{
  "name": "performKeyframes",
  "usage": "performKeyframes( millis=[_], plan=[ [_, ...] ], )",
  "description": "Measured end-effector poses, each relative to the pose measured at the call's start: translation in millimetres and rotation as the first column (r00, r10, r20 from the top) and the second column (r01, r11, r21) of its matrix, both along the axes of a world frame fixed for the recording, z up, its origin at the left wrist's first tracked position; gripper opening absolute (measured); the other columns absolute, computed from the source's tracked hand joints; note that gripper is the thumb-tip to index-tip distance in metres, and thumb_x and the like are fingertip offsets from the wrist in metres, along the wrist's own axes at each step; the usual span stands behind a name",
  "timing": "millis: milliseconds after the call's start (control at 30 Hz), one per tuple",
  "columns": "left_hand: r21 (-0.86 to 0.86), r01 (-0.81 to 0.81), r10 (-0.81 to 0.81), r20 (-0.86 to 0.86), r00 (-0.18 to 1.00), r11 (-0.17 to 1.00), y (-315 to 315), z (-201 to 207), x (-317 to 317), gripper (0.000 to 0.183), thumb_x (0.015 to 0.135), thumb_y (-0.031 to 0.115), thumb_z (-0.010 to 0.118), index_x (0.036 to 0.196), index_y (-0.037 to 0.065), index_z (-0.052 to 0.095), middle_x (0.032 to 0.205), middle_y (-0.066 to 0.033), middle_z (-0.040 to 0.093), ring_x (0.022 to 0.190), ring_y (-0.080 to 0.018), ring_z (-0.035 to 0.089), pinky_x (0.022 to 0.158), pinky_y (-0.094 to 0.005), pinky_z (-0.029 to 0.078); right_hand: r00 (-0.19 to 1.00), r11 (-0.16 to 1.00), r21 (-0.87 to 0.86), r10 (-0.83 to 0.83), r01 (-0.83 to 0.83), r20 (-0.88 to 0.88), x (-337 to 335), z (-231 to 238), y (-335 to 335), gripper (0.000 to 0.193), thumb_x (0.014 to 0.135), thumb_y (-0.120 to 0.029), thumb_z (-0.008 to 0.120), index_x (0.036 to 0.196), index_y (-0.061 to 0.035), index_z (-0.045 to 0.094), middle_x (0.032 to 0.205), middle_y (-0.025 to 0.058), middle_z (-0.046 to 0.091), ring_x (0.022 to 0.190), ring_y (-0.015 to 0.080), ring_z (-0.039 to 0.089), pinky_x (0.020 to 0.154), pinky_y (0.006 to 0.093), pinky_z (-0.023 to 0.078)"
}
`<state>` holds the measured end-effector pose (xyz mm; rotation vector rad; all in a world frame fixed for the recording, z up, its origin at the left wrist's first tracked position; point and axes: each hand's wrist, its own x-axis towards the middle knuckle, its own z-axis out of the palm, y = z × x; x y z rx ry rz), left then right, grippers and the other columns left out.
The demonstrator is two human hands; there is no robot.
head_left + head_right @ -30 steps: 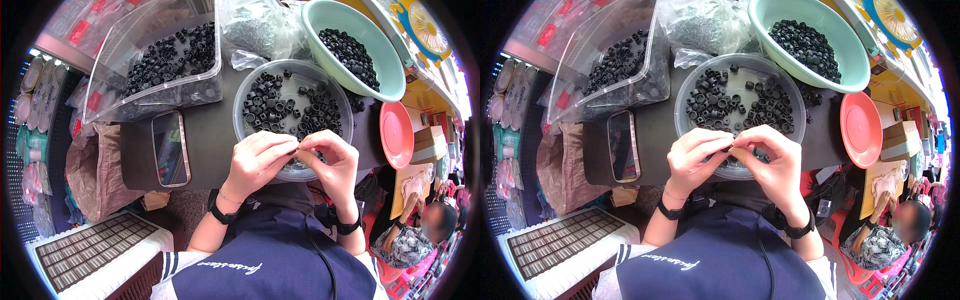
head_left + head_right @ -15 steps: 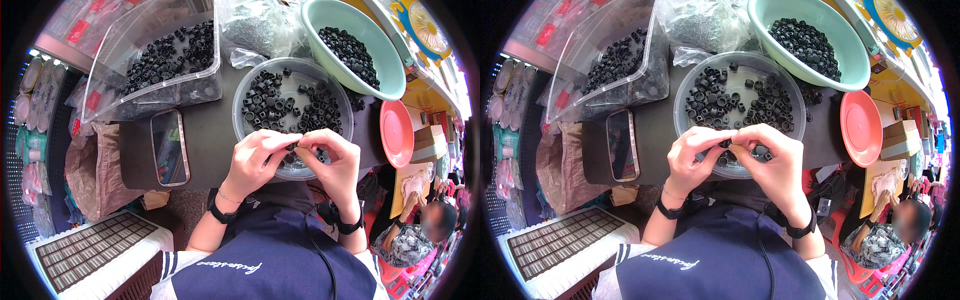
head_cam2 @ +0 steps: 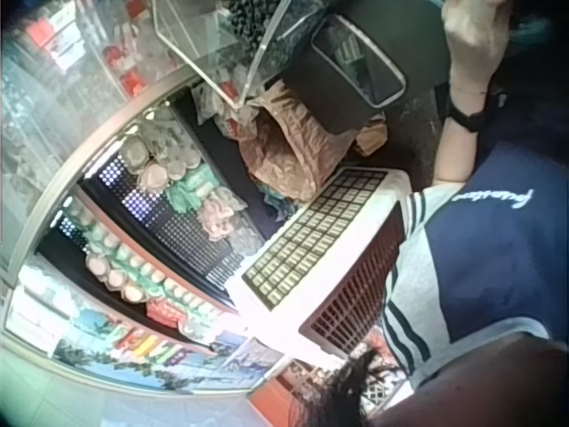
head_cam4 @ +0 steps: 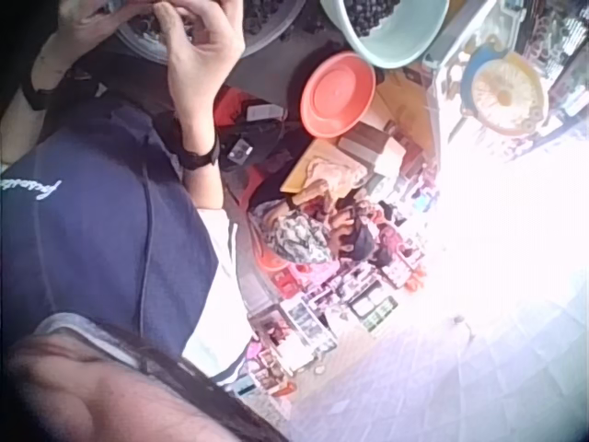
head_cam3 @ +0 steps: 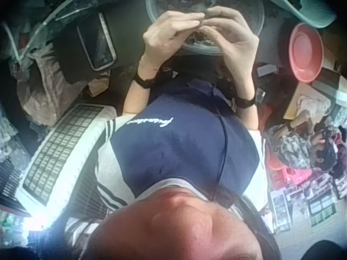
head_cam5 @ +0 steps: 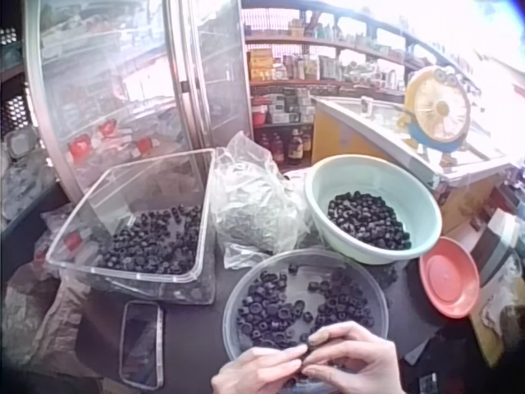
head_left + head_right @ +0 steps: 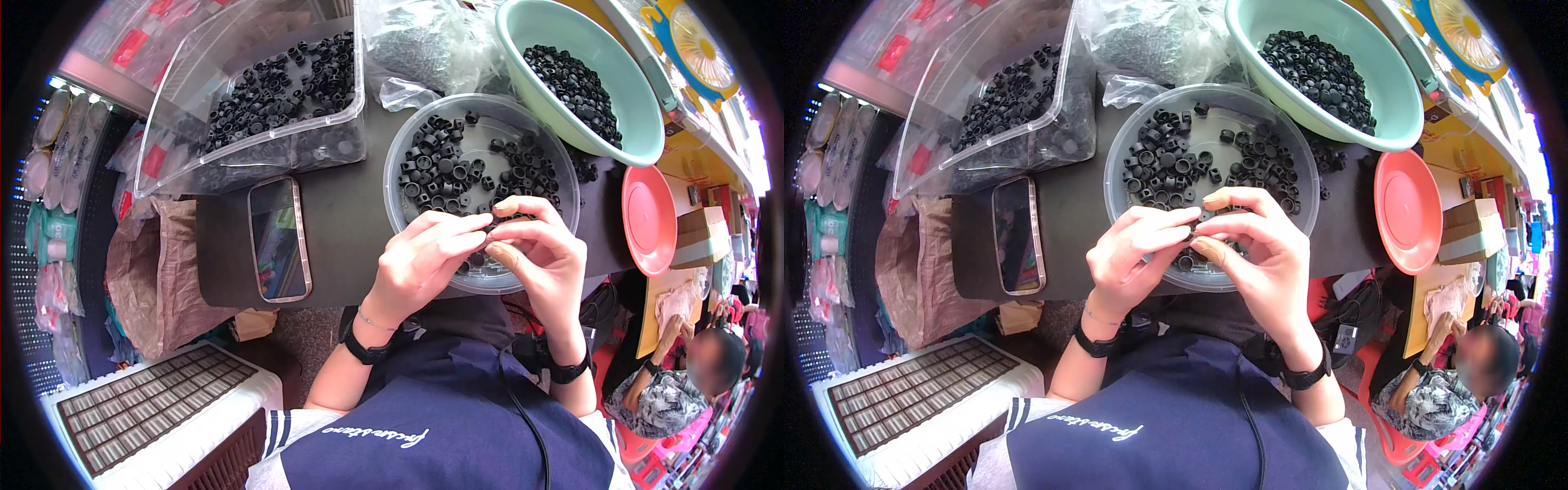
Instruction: Sorting and examining small black circular parts for a manufacturing task.
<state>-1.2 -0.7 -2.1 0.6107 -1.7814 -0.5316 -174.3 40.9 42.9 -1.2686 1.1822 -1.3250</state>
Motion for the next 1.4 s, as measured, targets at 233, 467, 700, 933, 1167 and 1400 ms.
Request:
performKeyframes(
  millis=[233,467,700,933,1167,1400],
  plan=[
    [0.069,-0.031,0.035,-0.062,0.997,0.997,4,0,-2,0.033,0.077,-0.005,0.080,0.107,0.002,0.067,0.102,-0.0118,0.073,0.084,-0.0238,0.072,0.073,-0.0318,0.060,0.994,0.994,-0.032,0.108,-0.109,-0.028,-6,-4,1,0.017,0.082,0.005,0.077,0.098,0.0024,0.070,0.120,0.0152,0.066,0.105,0.0196,0.067,0.087,0.0308,0.056],
    [0.113,-0.075,0.085,-0.090,0.992,0.991,5,-3,-2,0.036,0.076,-0.003,0.083,0.106,0.001,0.062,0.101,-0.0124,0.074,0.086,-0.0232,0.073,0.075,-0.0324,0.060,0.952,0.987,-0.154,0.002,-0.052,-0.307,-3,-3,1,0.020,0.079,0.003,0.079,0.095,-0.0017,0.070,0.113,0.0139,0.072,0.105,0.0234,0.070,0.090,0.0340,0.055],
    [0.120,-0.095,0.099,-0.031,0.995,0.988,6,0,-2,0.032,0.077,-0.002,0.083,0.102,0.003,0.064,0.101,-0.0119,0.074,0.091,-0.0252,0.074,0.080,-0.0332,0.060,0.942,0.972,-0.234,-0.051,-0.029,-0.330,-3,-6,-2,0.018,0.079,0.003,0.079,0.093,-0.0018,0.068,0.109,0.0127,0.072,0.102,0.0229,0.070,0.088,0.0333,0.055],
    [0.063,-0.056,0.058,-0.042,0.997,0.996,2,2,-3,0.030,0.074,-0.007,0.082,0.097,0.001,0.064,0.099,-0.0148,0.075,0.088,-0.0224,0.075,0.077,-0.0309,0.060,0.971,0.992,-0.124,-0.064,0.036,-0.229,-1,-3,0,0.028,0.080,0.006,0.078,0.106,0.0013,0.070,0.112,0.0105,0.068,0.093,0.0133,0.066,0.083,0.0269,0.054],
    [0.072,-0.058,0.061,-0.045,0.997,0.996,3,1,-4,0.032,0.077,-0.005,0.080,0.103,0.003,0.063,0.102,-0.0106,0.074,0.089,-0.0233,0.074,0.077,-0.0315,0.060,0.989,0.981,-0.192,-0.039,0.012,-0.140,-3,-10,-3,0.033,0.078,0.011,0.077,0.109,0.0012,0.070,0.114,0.0126,0.065,0.098,0.0174,0.066,0.086,0.0292,0.055],
    [0.096,-0.079,0.085,-0.054,0.995,0.992,5,-3,-3,0.037,0.076,-0.003,0.082,0.107,0.003,0.061,0.102,-0.0106,0.074,0.088,-0.0220,0.074,0.076,-0.0302,0.060,0.978,0.957,-0.289,-0.088,0.031,-0.187,-1,-9,-1,0.024,0.077,0.010,0.077,0.097,-0.0017,0.073,0.107,0.0128,0.068,0.099,0.0218,0.069,0.085,0.0314,0.057]
  ],
)
